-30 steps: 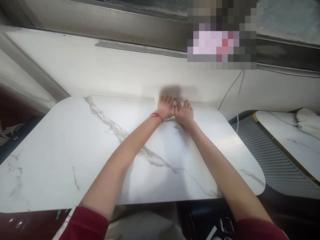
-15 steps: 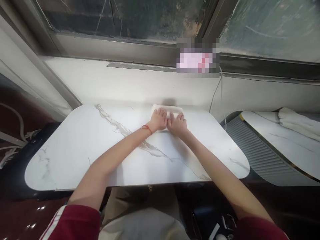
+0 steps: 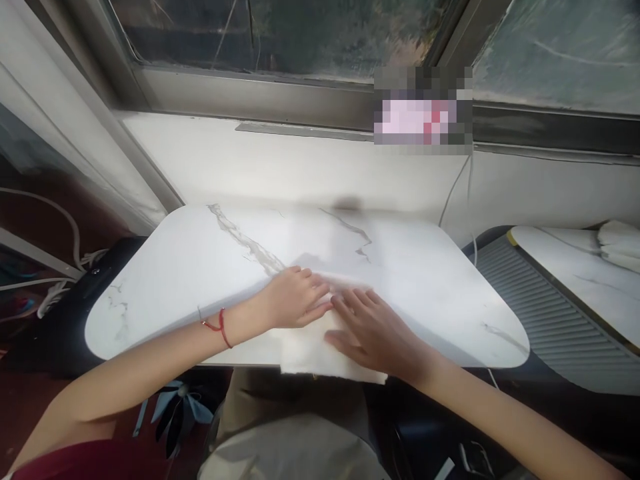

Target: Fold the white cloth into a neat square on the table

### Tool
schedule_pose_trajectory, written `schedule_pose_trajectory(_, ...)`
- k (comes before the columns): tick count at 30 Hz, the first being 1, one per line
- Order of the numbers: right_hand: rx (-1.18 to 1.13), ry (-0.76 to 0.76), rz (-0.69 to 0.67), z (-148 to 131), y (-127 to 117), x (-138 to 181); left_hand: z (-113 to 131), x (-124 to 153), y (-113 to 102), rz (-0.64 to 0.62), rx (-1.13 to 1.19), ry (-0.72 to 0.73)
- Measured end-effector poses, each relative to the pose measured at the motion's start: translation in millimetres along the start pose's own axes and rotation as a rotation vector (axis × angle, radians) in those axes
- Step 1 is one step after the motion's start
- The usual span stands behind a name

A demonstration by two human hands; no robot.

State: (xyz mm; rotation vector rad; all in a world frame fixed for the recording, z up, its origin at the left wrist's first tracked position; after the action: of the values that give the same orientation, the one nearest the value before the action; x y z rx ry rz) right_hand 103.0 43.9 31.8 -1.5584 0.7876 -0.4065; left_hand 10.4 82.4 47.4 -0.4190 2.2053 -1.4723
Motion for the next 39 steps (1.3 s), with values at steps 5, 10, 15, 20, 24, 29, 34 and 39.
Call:
schedule_pose_trajectory(5, -0.032, -0.064, -0.05, 4, -4, -13, -39, -1, -2, 0.044, 0.159, -0.147)
schedule_pose_trajectory(10, 0.005, 0.008, -0.164, 43, 1, -56, -71, 7, 4, 0.049, 0.19, -0.274)
schedule_pose_trajectory(15, 0.013, 0.125, -0.25, 78, 9, -121, -92, 12, 31, 0.015, 0.131, -0.322)
schedule_pose_trajectory(20, 0.027, 0.128, -0.247, 87, 14, -180, -129, 24, 69, -0.106, 0.082, -0.468)
schedule_pose_trajectory(24, 0.001, 0.136, -0.196, 91, 24, -211, -156, 37, 83, -0.169, 0.094, -0.558)
schedule_pose_trajectory(29, -0.078, 0.05, -0.033, 94, 36, -225, -176, 47, 90, -0.184, 0.086, -0.635)
schedule_pose_trajectory(34, -0.071, 0.044, 0.019, 94, 39, -222, -176, 46, 83, -0.189, 0.059, -0.658)
schedule_pose_trajectory(39, -0.103, 0.003, -0.051, 74, 25, -220, -175, 38, 52, -0.178, -0.017, -0.699)
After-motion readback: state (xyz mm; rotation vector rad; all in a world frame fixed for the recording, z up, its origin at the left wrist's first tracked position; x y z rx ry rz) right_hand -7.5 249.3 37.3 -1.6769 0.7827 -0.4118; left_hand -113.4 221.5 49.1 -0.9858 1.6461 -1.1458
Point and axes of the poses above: each hand's wrist, its own x-axis away from the middle knuckle, its own y-axis out of the palm, z = x × y, the point moved 8 cm from there along -x, towards the middle knuckle, and after that the axes turned 12 degrees about -x, right-handed, at the moved point
